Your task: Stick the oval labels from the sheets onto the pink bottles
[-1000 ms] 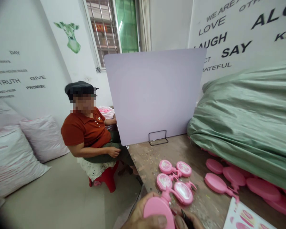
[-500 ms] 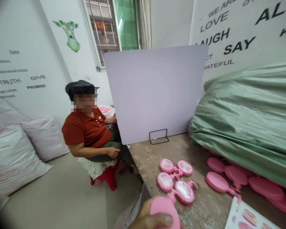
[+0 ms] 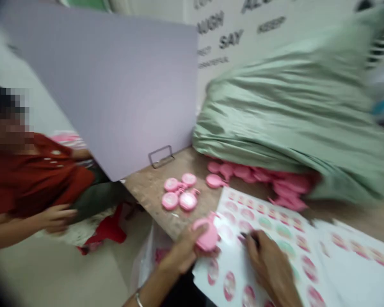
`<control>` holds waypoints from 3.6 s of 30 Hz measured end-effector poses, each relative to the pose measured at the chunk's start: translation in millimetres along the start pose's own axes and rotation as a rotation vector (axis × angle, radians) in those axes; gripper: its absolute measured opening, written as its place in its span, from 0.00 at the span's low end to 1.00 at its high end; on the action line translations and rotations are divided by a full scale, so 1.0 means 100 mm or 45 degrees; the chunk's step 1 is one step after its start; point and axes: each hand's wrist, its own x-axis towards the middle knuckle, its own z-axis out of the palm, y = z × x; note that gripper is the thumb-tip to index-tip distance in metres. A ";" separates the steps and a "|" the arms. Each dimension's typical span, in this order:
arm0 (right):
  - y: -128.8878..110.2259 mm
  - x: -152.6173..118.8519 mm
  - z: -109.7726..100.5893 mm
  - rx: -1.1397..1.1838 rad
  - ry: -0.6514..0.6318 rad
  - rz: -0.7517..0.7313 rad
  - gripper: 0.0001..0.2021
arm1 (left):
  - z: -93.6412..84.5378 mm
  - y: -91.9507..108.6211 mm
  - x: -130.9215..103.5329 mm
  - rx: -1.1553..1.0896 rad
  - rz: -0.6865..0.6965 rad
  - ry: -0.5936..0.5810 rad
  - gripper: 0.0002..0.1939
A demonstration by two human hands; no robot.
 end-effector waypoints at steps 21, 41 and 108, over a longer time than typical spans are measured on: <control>0.12 -0.14 -0.12 -0.336 0.203 -0.067 0.07 | 0.19 -0.09 0.32 0.191 -0.157 -0.111 0.20; 0.18 -0.22 -0.08 -0.307 0.243 -0.079 0.06 | 0.14 -0.09 0.39 0.283 -0.249 -0.241 0.20; -0.65 -0.24 -0.11 0.523 0.208 -0.002 0.10 | 0.17 0.03 0.15 0.040 -0.072 -0.196 0.26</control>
